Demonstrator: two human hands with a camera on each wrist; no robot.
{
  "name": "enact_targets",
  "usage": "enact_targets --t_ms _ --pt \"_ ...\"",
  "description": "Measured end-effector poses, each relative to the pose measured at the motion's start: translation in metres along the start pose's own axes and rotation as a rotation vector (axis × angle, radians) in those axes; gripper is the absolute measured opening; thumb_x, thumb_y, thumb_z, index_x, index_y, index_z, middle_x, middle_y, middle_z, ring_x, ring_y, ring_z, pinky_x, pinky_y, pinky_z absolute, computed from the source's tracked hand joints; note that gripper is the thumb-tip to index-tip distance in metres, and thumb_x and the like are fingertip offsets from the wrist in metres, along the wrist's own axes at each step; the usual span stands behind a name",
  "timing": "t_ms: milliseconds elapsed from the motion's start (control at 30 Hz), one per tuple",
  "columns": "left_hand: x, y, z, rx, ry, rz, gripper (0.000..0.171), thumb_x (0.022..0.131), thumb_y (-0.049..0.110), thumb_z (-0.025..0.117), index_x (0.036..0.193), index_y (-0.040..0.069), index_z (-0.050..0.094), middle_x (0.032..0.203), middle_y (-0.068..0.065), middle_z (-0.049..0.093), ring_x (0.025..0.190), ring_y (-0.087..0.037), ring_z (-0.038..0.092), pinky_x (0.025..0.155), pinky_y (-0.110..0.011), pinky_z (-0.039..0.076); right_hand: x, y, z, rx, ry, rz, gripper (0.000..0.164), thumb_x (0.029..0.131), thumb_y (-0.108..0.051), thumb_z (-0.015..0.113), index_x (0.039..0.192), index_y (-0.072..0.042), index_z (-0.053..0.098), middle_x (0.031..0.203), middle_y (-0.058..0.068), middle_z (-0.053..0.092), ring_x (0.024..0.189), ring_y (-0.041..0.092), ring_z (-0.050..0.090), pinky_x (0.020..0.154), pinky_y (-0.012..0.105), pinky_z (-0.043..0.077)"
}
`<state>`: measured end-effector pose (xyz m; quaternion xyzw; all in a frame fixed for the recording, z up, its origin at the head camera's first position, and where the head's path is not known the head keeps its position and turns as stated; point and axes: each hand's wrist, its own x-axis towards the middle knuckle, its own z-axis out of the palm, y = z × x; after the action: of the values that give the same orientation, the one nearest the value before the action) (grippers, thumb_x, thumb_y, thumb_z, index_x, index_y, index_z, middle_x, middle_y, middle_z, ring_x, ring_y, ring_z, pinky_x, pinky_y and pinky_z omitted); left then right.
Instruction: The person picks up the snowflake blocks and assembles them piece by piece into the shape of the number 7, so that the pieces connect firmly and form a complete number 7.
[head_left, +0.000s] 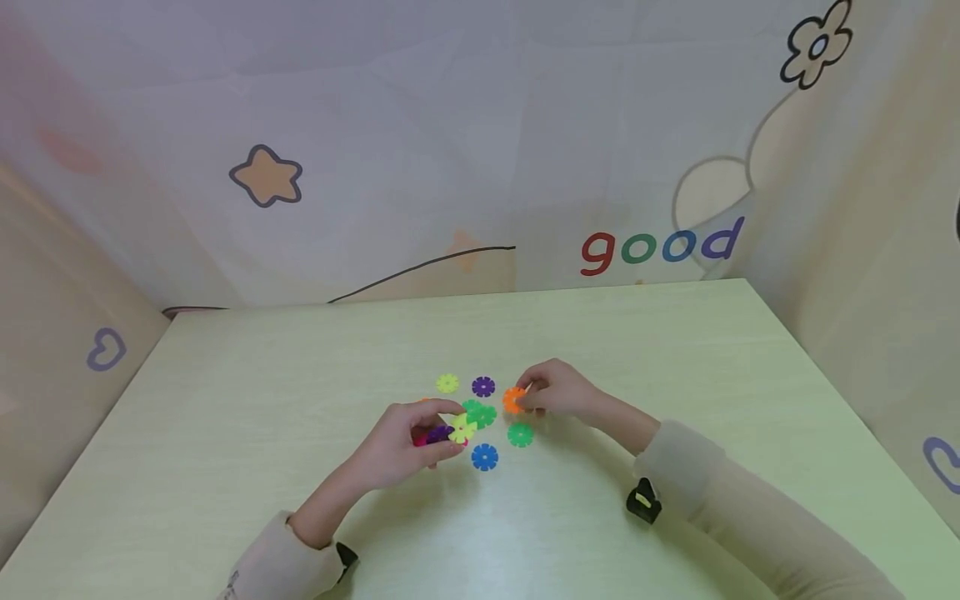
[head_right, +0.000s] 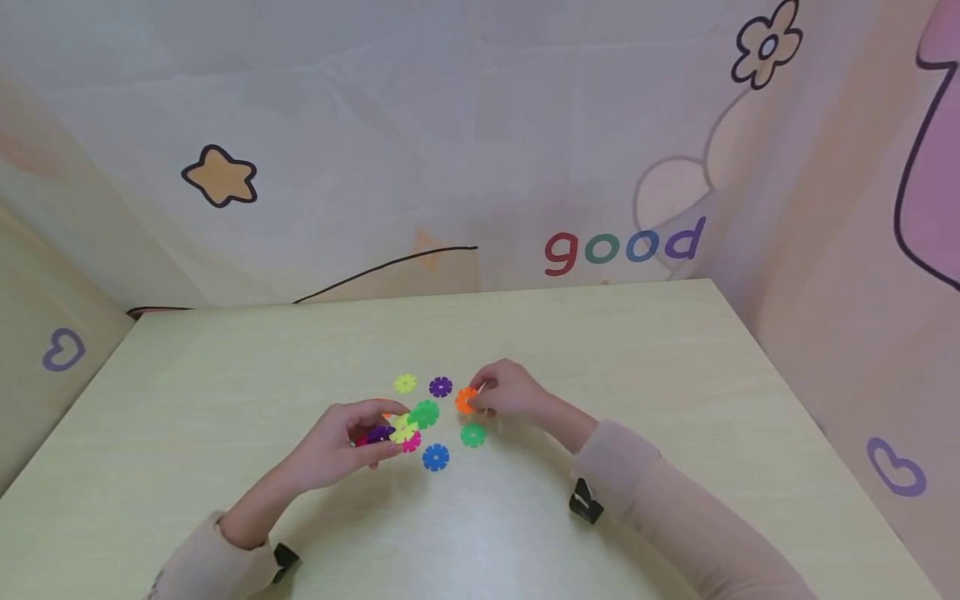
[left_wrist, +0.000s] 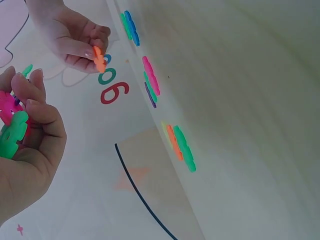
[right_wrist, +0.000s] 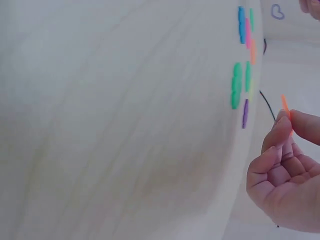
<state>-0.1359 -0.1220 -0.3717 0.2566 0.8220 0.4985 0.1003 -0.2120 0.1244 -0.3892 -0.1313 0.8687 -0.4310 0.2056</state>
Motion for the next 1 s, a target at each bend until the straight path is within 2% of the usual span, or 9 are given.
enact_targets --t_ms 167,433,567,867,1000 --pt "0.000 0.002 0.000 -0.014 -0.003 0.001 0.037 0.080 0.009 0.069 0.114 0.001 0.057 0.078 -0.005 0.062 0.054 -0.012 0.053 0.048 -0.024 0.047 -0.009 -0.002 -0.003 0.036 0.014 -0.023 0.022 0.085 -0.009 0.061 0.104 0.002 0.062 0.073 0.004 0.062 0.063 0.017 0.055 0.065 0.032 0.051" --pt "0.001 0.001 0.001 -0.009 -0.005 0.026 0.037 0.079 0.008 0.070 0.113 0.002 0.057 0.078 -0.006 0.062 0.053 -0.011 0.054 0.047 -0.024 0.047 -0.026 -0.010 -0.009 0.125 0.040 -0.076 0.026 0.086 -0.008 0.060 0.109 0.005 0.060 0.076 0.011 0.065 0.063 0.018 0.058 0.068 0.037 0.052" --pt "0.002 -0.001 0.001 0.007 -0.003 0.033 0.036 0.079 0.008 0.070 0.113 0.003 0.058 0.077 -0.004 0.062 0.053 -0.011 0.054 0.047 -0.025 0.048 -0.034 -0.015 -0.012 0.157 0.053 -0.066 0.026 0.087 -0.009 0.059 0.109 0.004 0.061 0.075 0.011 0.066 0.062 0.018 0.059 0.070 0.039 0.052" --pt "0.003 0.002 0.002 0.029 0.017 0.028 0.038 0.077 0.008 0.072 0.113 0.007 0.059 0.079 -0.003 0.062 0.061 -0.013 0.056 0.049 -0.025 0.048 -0.048 -0.017 -0.015 0.232 0.051 -0.102 0.026 0.087 -0.007 0.058 0.110 0.006 0.060 0.076 0.013 0.066 0.065 0.024 0.061 0.069 0.034 0.053" --pt "0.003 0.002 0.003 0.044 0.033 0.038 0.038 0.076 0.009 0.074 0.111 0.007 0.061 0.078 -0.002 0.062 0.065 -0.013 0.056 0.050 -0.023 0.047 -0.054 -0.019 -0.017 0.249 0.055 -0.095 0.027 0.087 -0.006 0.058 0.111 0.006 0.059 0.077 0.014 0.066 0.064 0.021 0.061 0.070 0.035 0.053"
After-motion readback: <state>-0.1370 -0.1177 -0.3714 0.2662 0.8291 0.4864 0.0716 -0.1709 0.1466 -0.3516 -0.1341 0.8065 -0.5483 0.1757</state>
